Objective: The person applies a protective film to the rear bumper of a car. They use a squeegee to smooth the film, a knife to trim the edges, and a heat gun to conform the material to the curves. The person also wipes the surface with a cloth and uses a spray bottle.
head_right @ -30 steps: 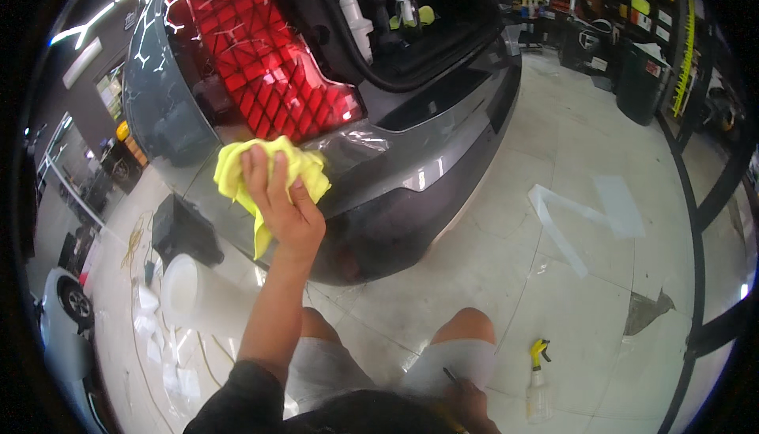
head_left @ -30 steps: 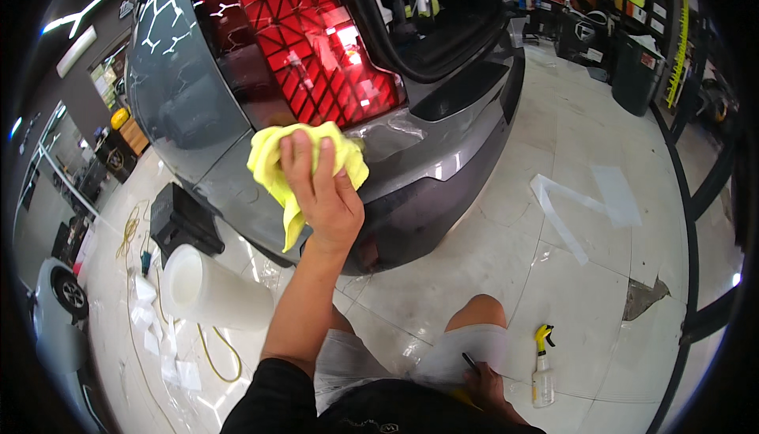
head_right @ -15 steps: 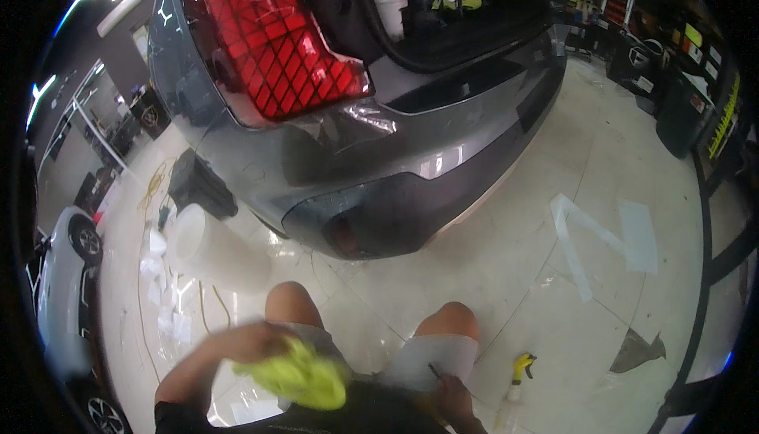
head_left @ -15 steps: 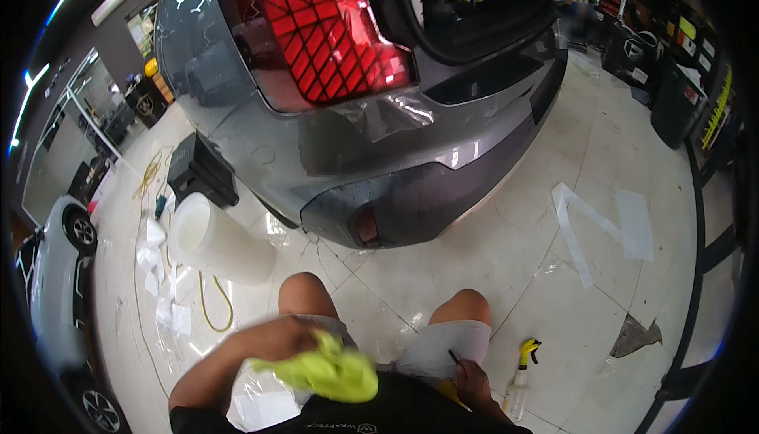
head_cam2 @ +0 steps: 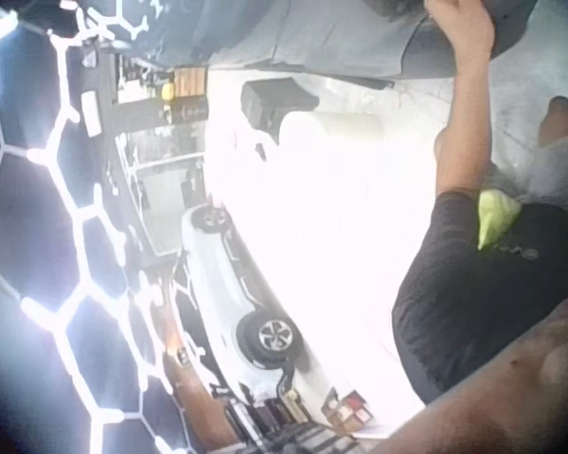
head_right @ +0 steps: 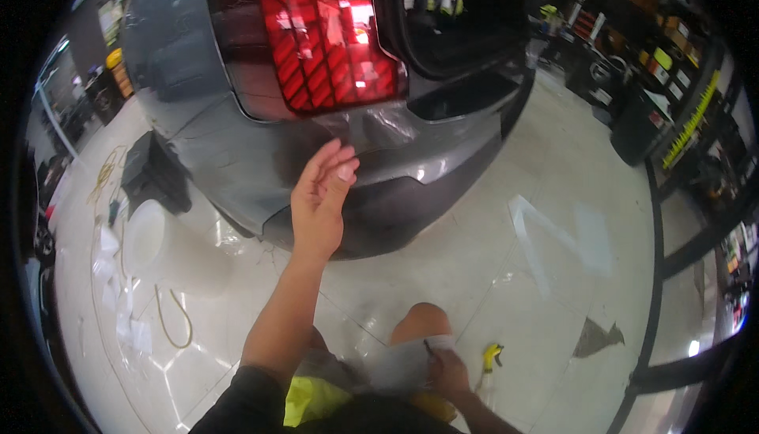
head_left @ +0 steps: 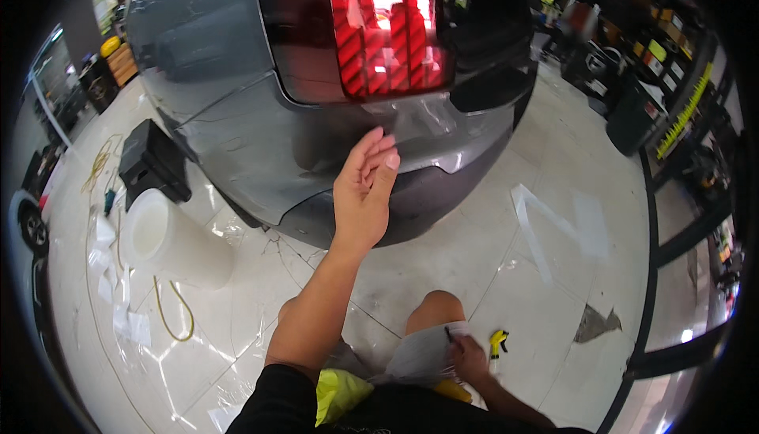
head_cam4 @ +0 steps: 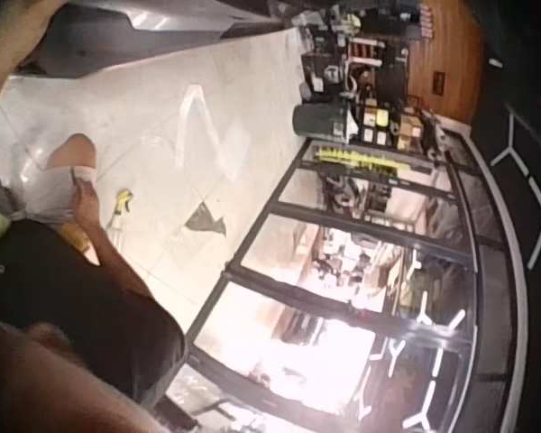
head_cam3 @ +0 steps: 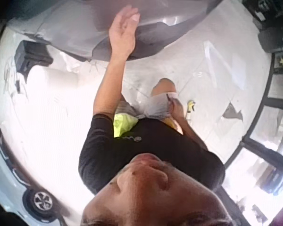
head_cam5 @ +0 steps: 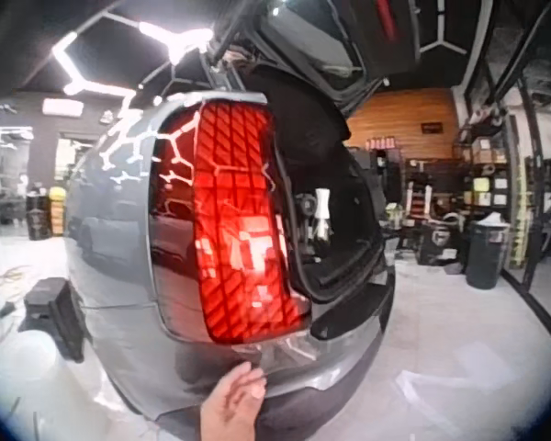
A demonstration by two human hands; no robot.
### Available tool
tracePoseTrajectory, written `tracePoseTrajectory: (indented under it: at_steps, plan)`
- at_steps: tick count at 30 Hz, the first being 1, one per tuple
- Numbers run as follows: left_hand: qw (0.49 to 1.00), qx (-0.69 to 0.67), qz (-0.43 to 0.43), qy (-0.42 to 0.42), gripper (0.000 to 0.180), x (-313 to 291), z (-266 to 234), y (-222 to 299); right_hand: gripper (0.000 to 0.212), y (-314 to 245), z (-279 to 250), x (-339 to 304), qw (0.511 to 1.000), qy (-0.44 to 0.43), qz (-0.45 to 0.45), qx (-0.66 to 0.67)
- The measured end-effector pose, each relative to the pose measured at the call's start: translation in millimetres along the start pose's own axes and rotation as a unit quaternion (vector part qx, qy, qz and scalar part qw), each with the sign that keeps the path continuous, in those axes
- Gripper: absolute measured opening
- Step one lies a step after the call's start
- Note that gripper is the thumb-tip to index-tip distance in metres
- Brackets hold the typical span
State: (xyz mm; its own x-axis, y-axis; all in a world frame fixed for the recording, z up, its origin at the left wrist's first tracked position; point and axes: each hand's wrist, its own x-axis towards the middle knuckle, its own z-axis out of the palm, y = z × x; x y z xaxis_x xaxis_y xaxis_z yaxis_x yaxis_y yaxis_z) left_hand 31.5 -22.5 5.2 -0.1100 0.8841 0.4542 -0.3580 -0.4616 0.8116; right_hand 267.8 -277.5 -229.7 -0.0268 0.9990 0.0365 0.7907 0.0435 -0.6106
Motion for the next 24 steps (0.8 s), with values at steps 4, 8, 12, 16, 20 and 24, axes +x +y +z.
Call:
tracePoseTrajectory:
  at_steps: [4,8,12,16,20,24]
  plan:
    - [0.996,-0.086,0.001,-0.026,0.034,14,6,15,0.023,-29,-9,44,0.990,-0.007,0.071,0.124]
    - [0.997,-0.061,-0.003,-0.046,0.018,24,0,3,0.022,-60,-24,63,0.969,-0.020,0.142,0.199]
    - [0.998,-0.001,-0.004,-0.069,0.019,15,-20,-2,0.015,-149,-74,113,0.908,0.096,0.076,0.402]
    - [0.967,0.001,-0.067,-0.245,0.023,-42,-42,-2,0.015,-214,-75,157,0.888,0.185,-0.034,0.421]
    - [0.940,0.109,-0.112,-0.302,0.025,-50,-48,-8,0.017,-221,-64,165,0.893,0.222,-0.024,0.390]
    - [0.928,0.207,0.093,-0.297,0.026,-26,-60,-4,0.036,-160,-64,93,0.984,0.168,0.044,0.024]
